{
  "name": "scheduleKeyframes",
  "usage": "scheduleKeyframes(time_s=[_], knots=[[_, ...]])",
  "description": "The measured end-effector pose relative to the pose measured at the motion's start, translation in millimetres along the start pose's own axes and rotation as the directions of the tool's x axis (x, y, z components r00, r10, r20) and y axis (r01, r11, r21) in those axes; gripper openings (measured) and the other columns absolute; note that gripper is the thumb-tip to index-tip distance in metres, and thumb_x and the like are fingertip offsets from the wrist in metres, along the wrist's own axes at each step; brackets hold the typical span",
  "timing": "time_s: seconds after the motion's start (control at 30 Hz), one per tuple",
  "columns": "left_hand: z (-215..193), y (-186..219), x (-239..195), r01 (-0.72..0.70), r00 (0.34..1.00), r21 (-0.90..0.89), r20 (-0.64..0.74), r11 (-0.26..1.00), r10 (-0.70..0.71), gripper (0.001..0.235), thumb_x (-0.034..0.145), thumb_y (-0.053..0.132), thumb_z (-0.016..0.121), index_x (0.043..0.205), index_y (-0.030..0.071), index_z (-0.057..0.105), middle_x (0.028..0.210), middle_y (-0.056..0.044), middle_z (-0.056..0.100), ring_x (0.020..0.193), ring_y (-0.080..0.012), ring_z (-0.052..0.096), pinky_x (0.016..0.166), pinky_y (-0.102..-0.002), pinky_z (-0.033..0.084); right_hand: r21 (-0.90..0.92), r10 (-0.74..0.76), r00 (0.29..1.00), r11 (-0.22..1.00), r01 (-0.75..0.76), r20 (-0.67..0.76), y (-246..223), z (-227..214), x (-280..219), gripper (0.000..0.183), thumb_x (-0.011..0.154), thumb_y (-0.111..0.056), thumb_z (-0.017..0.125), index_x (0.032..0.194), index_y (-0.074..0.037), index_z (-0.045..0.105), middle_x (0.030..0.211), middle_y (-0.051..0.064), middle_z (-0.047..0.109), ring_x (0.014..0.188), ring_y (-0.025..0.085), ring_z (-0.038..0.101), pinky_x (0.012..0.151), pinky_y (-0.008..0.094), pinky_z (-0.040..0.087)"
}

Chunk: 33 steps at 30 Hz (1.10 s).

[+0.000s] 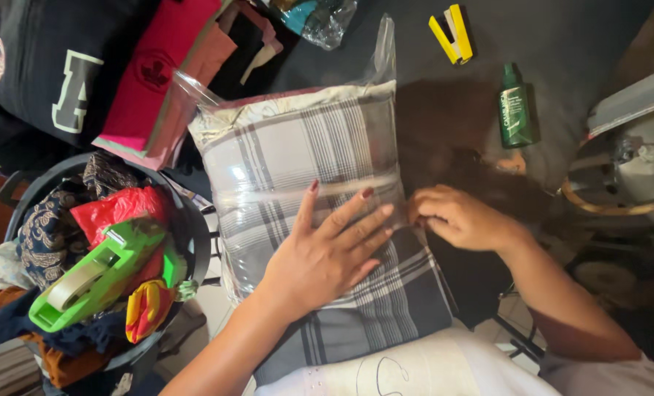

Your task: The person places folded clothes into a clear plastic bag, folds the top edge, and secures it with a yellow stapler. The person handles a red shirt and a plaid shirt, then staples the bag closed.

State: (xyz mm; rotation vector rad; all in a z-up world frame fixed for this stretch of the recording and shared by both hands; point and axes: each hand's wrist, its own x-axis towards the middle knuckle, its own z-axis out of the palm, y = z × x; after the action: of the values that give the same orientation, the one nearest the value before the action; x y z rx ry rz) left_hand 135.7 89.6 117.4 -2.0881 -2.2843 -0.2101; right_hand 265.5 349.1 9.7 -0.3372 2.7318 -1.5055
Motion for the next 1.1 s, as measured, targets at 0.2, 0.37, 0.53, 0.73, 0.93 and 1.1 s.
scheduleKeyframes(time_s=[0.2,0.37,0.53,0.73,0.93,1.1], knots=[[-3,11,-17,-0.036,0.999,-0.162,0.032,0.986,0.041,0.043,0.1,0.038,0.056,0.138,0.02,0.065,0.152,0.005,0.052,0.152,-0.0194,0.032,0.123,-0.064,0.016,-0.07,0.097,0.995,0.993,-0.097,-0.003,-17,15,-21,0.021,0.077,0.003,0.063,0.096,-0.005,0.067,0.098,0.01,0.067,0.096,0.032,0.064,0.086,0.043,0.049],[-5,20,-26,-0.042,0.999,-0.255,0.012,0.966,0.046,0.049,0.099,0.035,0.055,0.141,0.011,0.063,0.154,0.0,0.055,0.153,-0.0203,0.036,0.126,-0.057,0.015,-0.044,0.081,0.995,0.996,-0.083,-0.056,-16,32,-37,0.024,0.074,0.005,0.062,0.096,-0.004,0.066,0.102,0.011,0.067,0.102,0.033,0.064,0.09,0.042,0.049],[-1,1,-28,-0.063,0.995,-0.675,-0.098,0.735,-0.004,0.048,0.096,0.031,0.064,0.137,0.007,0.062,0.146,-0.009,0.06,0.147,-0.0294,0.045,0.128,-0.058,0.015,-0.067,0.073,0.992,0.994,-0.08,-0.105,2,11,-26,0.02,0.078,-0.004,0.07,0.098,-0.002,0.068,0.1,0.01,0.068,0.1,0.028,0.065,0.088,0.037,0.05],[36,-70,-32,-0.043,0.733,-0.908,-0.312,0.417,-0.605,0.036,0.101,0.011,0.065,0.136,0.005,0.065,0.148,-0.011,0.065,0.147,-0.0256,0.055,0.13,-0.043,0.031,0.328,0.373,0.794,0.916,-0.232,-0.48,81,9,22,0.013,0.104,-0.012,0.065,0.099,-0.001,0.07,0.097,0.004,0.072,0.097,0.014,0.064,0.089,0.029,0.049],[105,-163,-39,0.338,0.346,-0.877,-0.222,0.342,-0.912,0.093,0.097,0.037,0.078,0.157,-0.008,0.023,0.159,-0.033,0.034,0.148,-0.038,0.035,0.118,-0.039,0.028,0.388,0.399,0.668,0.905,-0.175,-0.628,178,34,76,0.067,0.107,-0.052,0.05,0.152,-0.003,0.04,0.144,0.013,0.048,0.133,0.021,0.048,0.113,0.035,0.036],[140,-151,-63,0.333,0.429,-0.94,0.218,-0.071,-0.877,0.11,0.089,0.053,0.066,0.164,0.001,0.004,0.157,-0.029,0.039,0.143,-0.0324,0.047,0.116,-0.033,0.036,0.694,0.455,0.823,0.713,-0.106,-0.342,214,74,55,0.097,0.094,-0.07,0.044,0.16,-0.001,0.025,0.163,0.016,0.031,0.147,0.026,0.033,0.118,0.038,0.028]])
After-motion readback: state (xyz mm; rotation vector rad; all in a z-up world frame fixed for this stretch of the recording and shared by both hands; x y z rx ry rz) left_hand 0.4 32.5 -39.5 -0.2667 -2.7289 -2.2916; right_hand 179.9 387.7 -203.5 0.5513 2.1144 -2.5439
